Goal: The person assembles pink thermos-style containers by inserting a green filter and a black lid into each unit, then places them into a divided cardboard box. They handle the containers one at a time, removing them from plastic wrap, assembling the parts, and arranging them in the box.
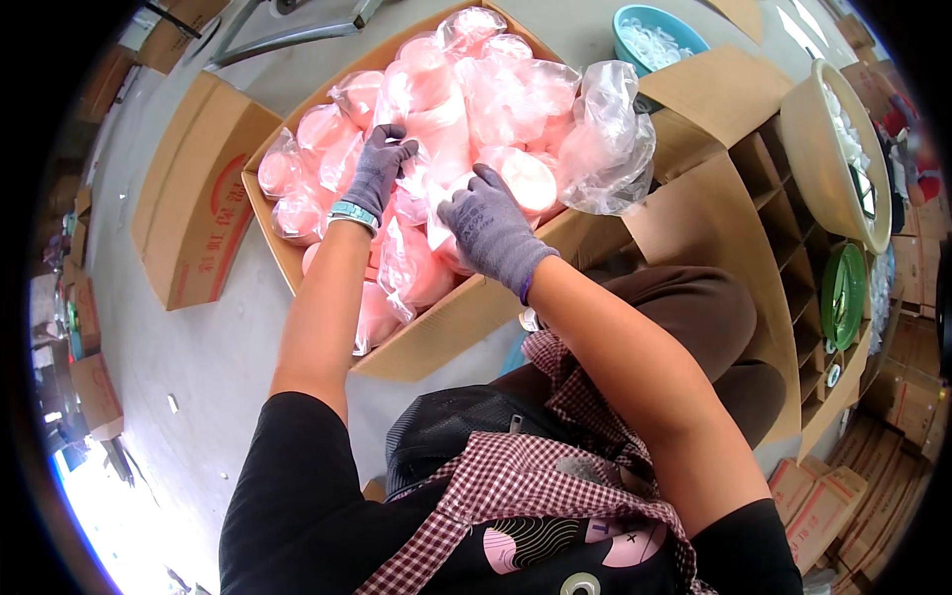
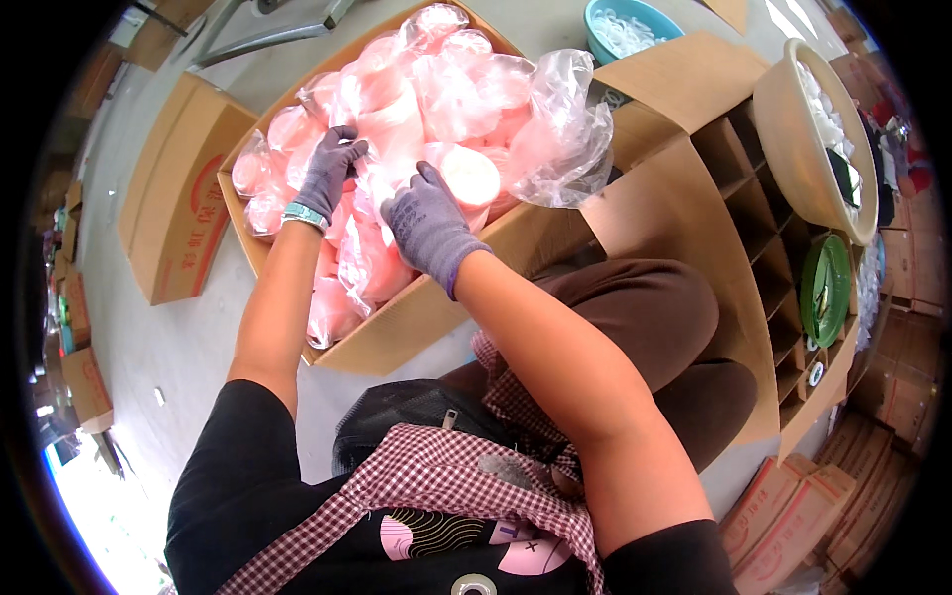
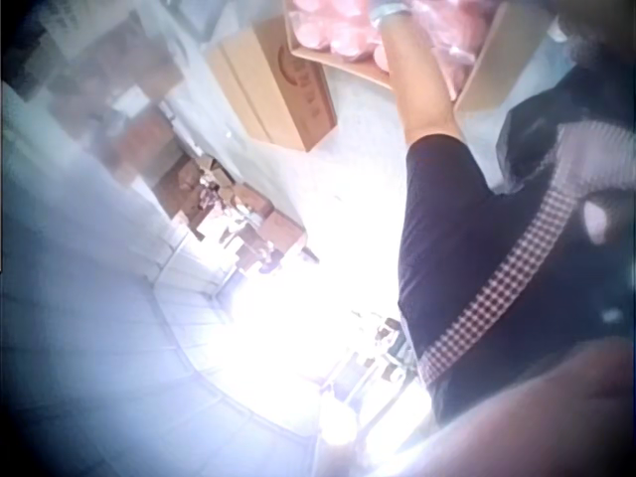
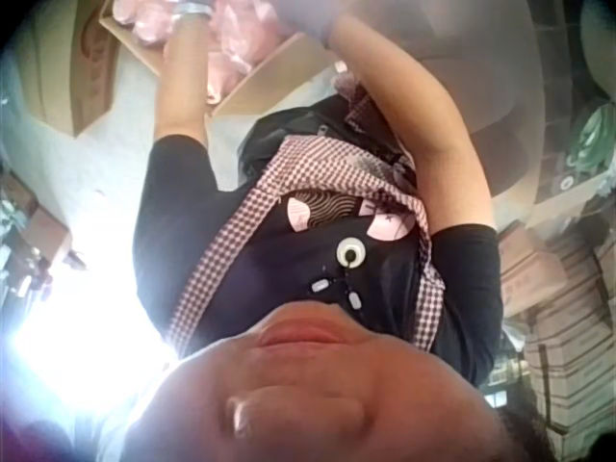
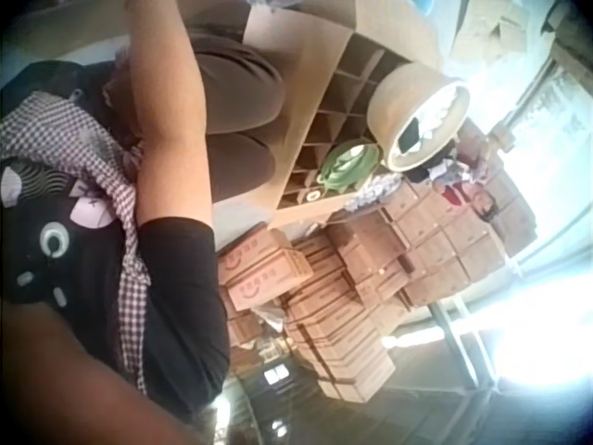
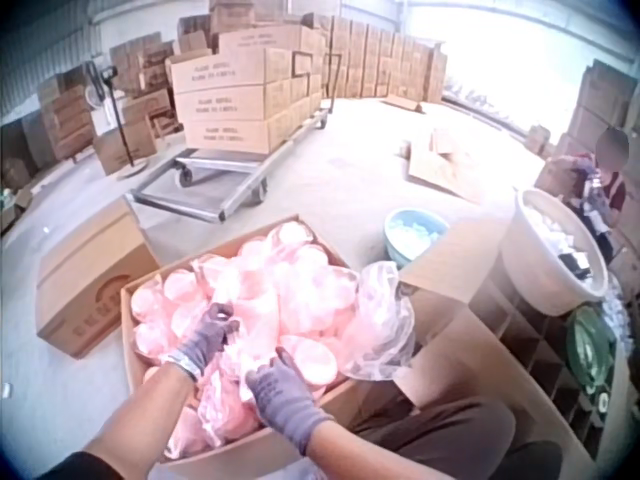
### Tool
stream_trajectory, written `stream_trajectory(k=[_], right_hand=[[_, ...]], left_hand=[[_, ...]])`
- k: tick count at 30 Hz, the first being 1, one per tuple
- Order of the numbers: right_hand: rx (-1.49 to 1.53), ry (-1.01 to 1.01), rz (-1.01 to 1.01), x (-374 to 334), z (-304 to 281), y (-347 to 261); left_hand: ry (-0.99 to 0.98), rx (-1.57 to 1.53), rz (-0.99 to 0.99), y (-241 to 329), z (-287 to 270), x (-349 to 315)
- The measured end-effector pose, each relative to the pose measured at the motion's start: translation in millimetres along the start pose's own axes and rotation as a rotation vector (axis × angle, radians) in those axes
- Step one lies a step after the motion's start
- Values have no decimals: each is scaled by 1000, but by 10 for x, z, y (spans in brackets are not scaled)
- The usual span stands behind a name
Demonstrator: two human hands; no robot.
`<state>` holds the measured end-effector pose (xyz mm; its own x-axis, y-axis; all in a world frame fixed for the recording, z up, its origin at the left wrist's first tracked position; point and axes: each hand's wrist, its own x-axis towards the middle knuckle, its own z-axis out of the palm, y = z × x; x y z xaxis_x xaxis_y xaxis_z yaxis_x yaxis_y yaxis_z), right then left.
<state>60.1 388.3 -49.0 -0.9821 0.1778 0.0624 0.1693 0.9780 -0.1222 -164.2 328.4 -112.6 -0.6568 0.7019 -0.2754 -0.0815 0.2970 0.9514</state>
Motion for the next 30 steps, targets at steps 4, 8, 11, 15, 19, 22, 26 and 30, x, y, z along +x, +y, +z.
stream_trajectory(k=[4, 8, 11, 15, 19, 22, 26, 30], right_hand=[[54, 28, 183, 86, 21, -70], [64, 0, 315, 93, 28, -65], [105, -41, 338, 93, -99, -81], [38, -205, 210, 140, -94, -19], [54, -184, 110, 120, -35, 12], [48, -201, 163, 133, -26, 17], [26, -174, 238, 143, -14, 9], [14, -184, 223, 100, -79, -43]], left_hand=[[25, 124, 219, -30, 52, 4], [-433, -43, 186, 117, -31, -225], [-748, 41, 102, 194, -243, -290], [-672, 603, 359, 301, -133, -442], [-320, 1186, 651, 92, 99, -568], [-270, 1259, 591, 198, 155, -551], [-114, 1277, 742, 76, 203, -467], [-25, 1277, 787, -20, 214, -388]])
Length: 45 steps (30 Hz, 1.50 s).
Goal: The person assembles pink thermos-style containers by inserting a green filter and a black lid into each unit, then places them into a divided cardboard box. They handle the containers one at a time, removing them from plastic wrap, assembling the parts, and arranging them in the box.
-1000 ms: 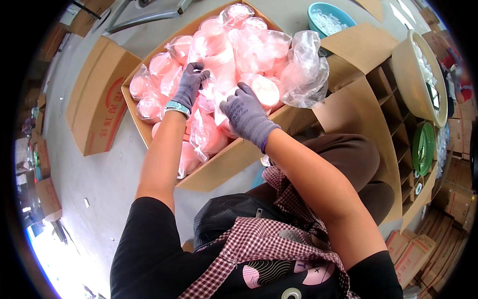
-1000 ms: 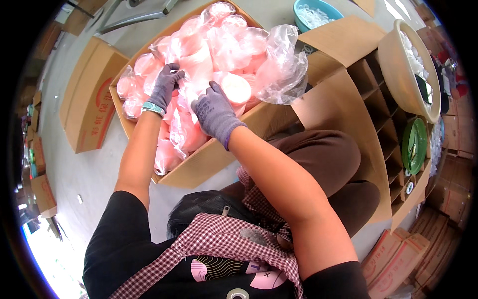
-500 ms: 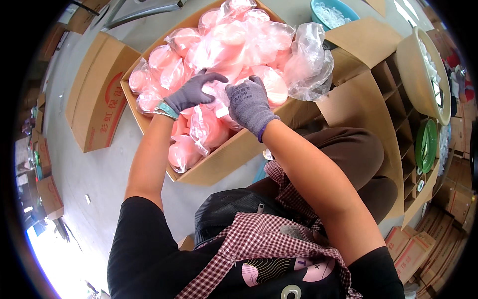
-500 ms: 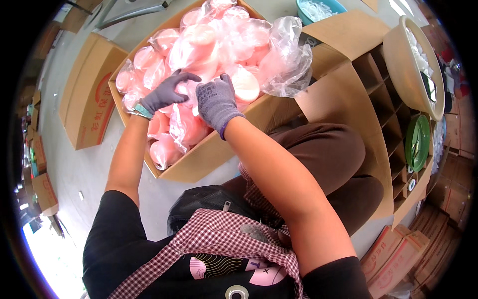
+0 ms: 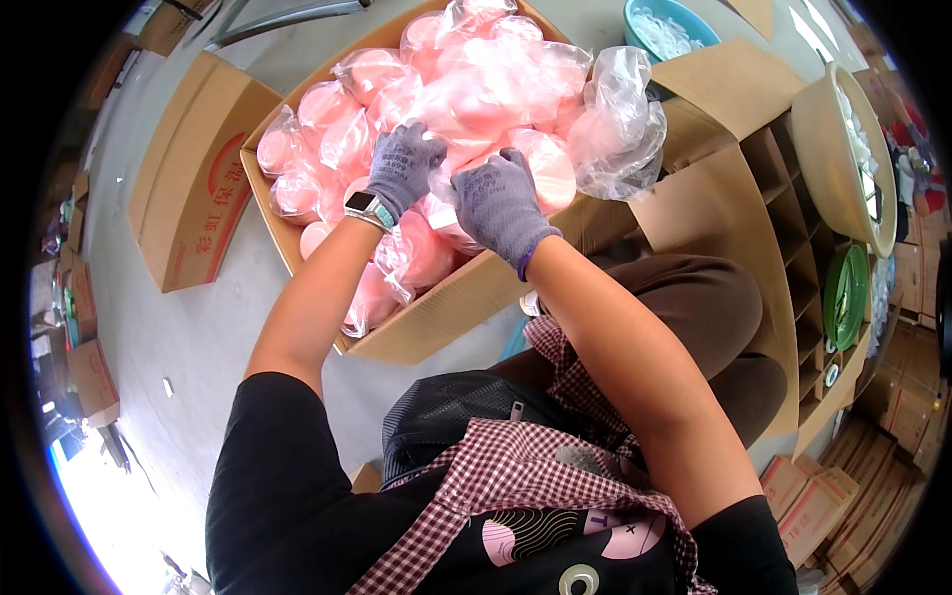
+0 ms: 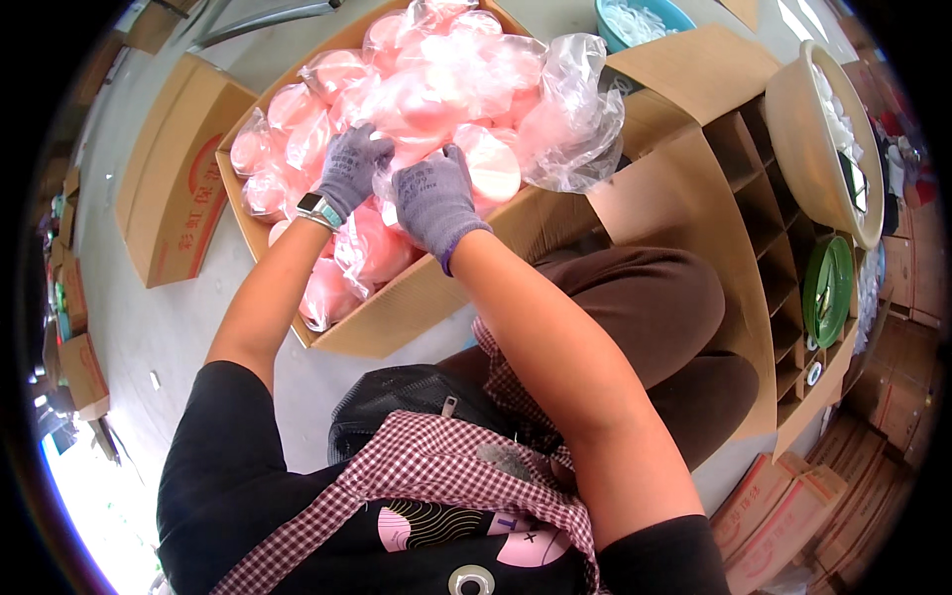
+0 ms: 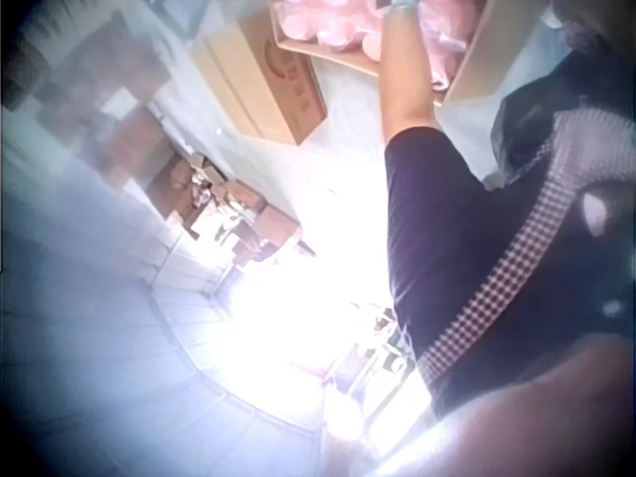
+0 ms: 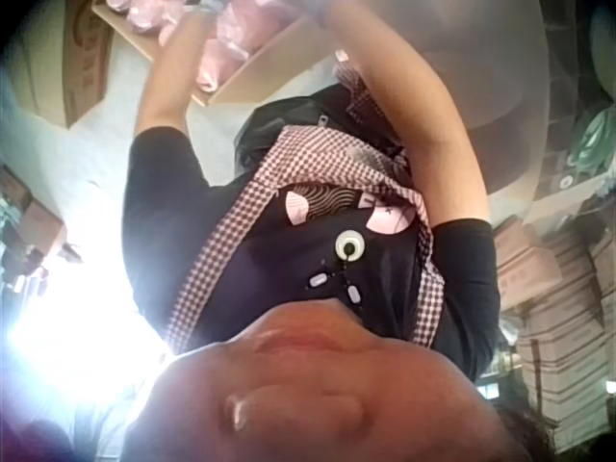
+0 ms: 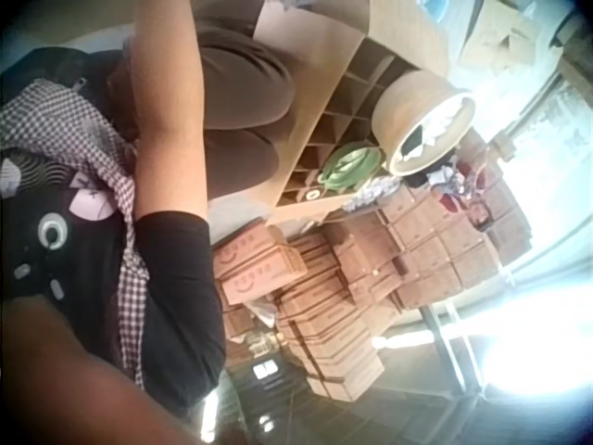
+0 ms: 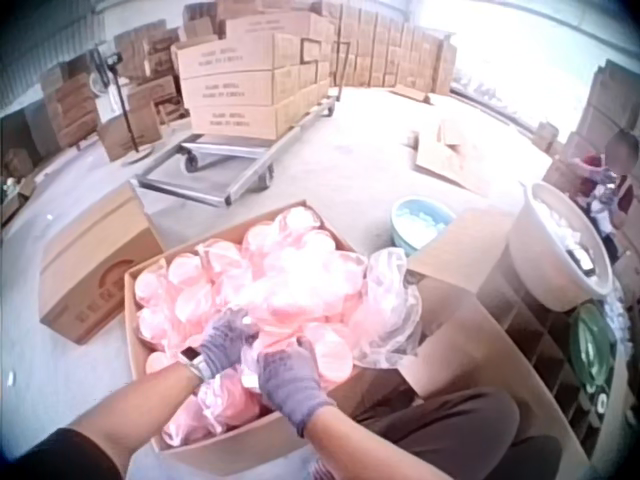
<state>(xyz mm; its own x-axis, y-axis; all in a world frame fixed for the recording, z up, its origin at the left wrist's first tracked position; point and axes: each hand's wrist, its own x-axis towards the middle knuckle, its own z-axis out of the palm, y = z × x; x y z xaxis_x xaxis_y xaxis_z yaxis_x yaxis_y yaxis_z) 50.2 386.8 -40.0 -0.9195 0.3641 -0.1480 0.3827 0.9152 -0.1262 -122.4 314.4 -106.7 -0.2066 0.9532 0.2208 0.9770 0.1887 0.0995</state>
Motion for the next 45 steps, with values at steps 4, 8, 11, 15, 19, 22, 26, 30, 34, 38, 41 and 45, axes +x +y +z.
stream_trajectory(k=[4, 8, 11, 15, 19, 22, 26, 30, 34, 38, 41, 45], right_hand=[[-105, -2, -174, -136, 58, -64], [-76, 65, -196, -257, 254, 24], [-64, 78, -152, -267, 186, -15], [58, 175, -172, -281, 135, -42], [169, 319, -173, -276, 231, -17], [183, 370, -182, -277, 280, -10], [197, 411, -197, -278, 306, -7], [139, 239, -217, -310, 228, 35], [126, 167, -232, -337, 187, 48], [136, 183, -228, -352, 200, 32], [286, 222, -239, -348, 238, 57], [415, 298, -255, -340, 284, 49]], left_hand=[[304, -218, -215, -483, 463, -3], [192, -423, -185, -567, 341, 92], [99, -509, -307, -433, 269, -14], [20, -691, -230, -376, 200, -190], [-262, -576, -87, -169, 138, -256], [-198, -445, -40, -43, 128, -349], [-28, -416, -128, 90, 243, -356], [82, -264, -101, 86, 269, -364], [94, -146, -301, 125, 254, -321], [146, -322, -215, 133, 344, -379], [69, -455, -157, 166, 356, -439], [151, -673, -203, 118, 430, -527]])
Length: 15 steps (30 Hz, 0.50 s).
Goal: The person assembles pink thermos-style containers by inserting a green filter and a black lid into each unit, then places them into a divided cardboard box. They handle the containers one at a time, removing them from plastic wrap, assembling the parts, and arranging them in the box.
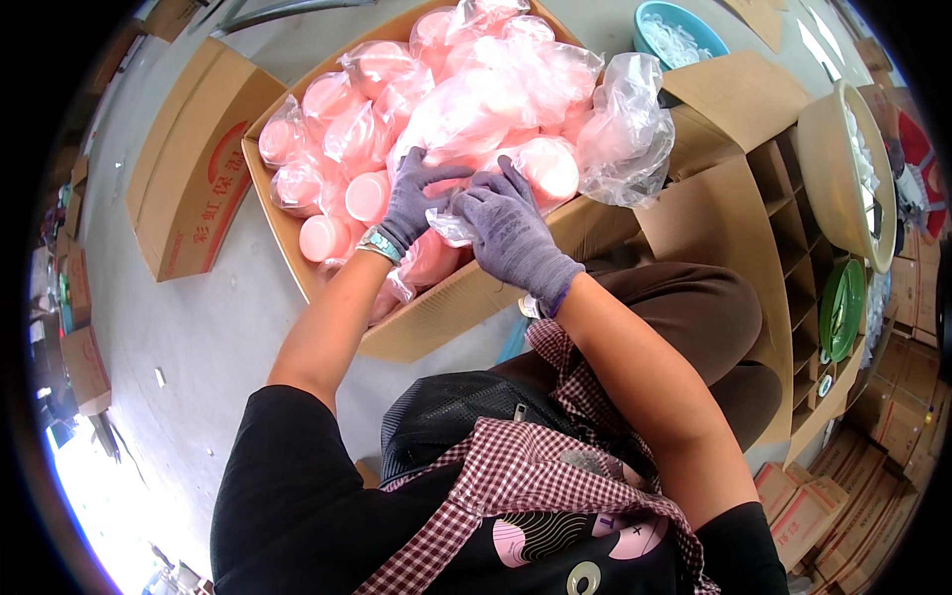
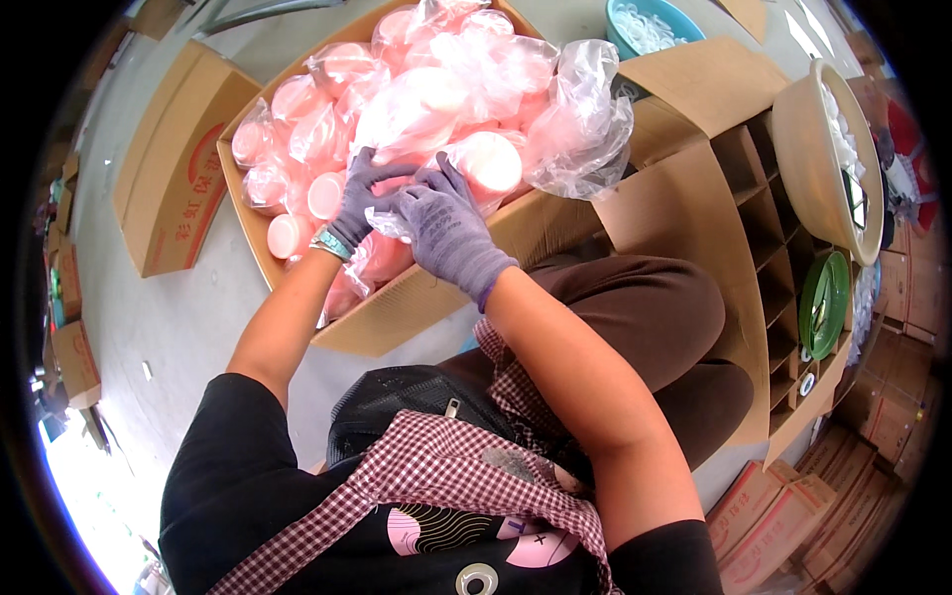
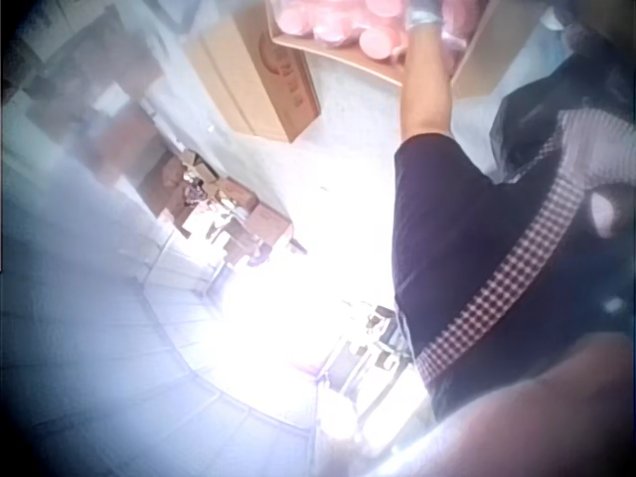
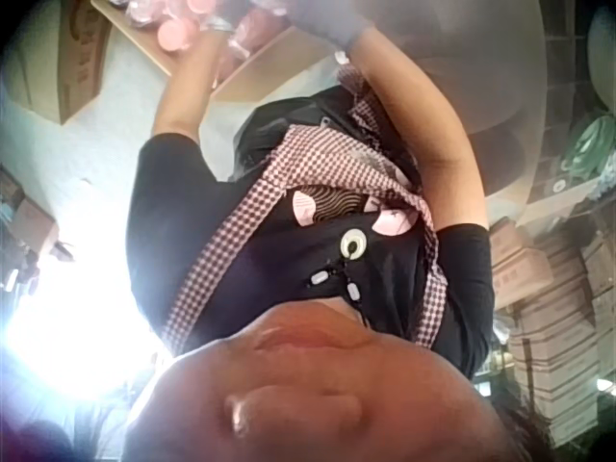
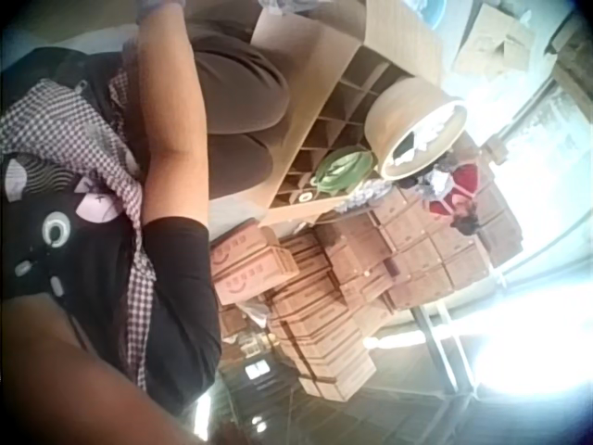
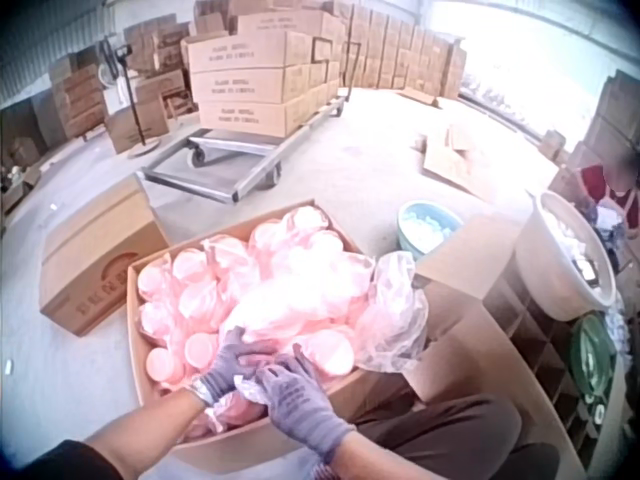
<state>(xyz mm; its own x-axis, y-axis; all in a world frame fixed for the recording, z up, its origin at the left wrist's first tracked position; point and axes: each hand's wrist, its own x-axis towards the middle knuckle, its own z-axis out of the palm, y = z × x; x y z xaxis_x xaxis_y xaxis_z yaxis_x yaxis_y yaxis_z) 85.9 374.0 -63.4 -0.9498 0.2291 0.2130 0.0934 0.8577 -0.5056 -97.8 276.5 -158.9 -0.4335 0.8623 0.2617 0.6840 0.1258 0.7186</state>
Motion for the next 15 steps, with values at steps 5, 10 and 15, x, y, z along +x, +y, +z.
stream_trajectory(k=[5, 10, 15], right_hand=[[-17, -50, 20, -17, 21, 10], [-187, -87, 88, 83, 59, -51], [-198, -82, 34, 150, -15, -21]], left_hand=[[56, -158, -137, -71, 0, 13], [133, -308, -316, 55, 54, 68], [343, -375, -454, -33, 312, 220]])
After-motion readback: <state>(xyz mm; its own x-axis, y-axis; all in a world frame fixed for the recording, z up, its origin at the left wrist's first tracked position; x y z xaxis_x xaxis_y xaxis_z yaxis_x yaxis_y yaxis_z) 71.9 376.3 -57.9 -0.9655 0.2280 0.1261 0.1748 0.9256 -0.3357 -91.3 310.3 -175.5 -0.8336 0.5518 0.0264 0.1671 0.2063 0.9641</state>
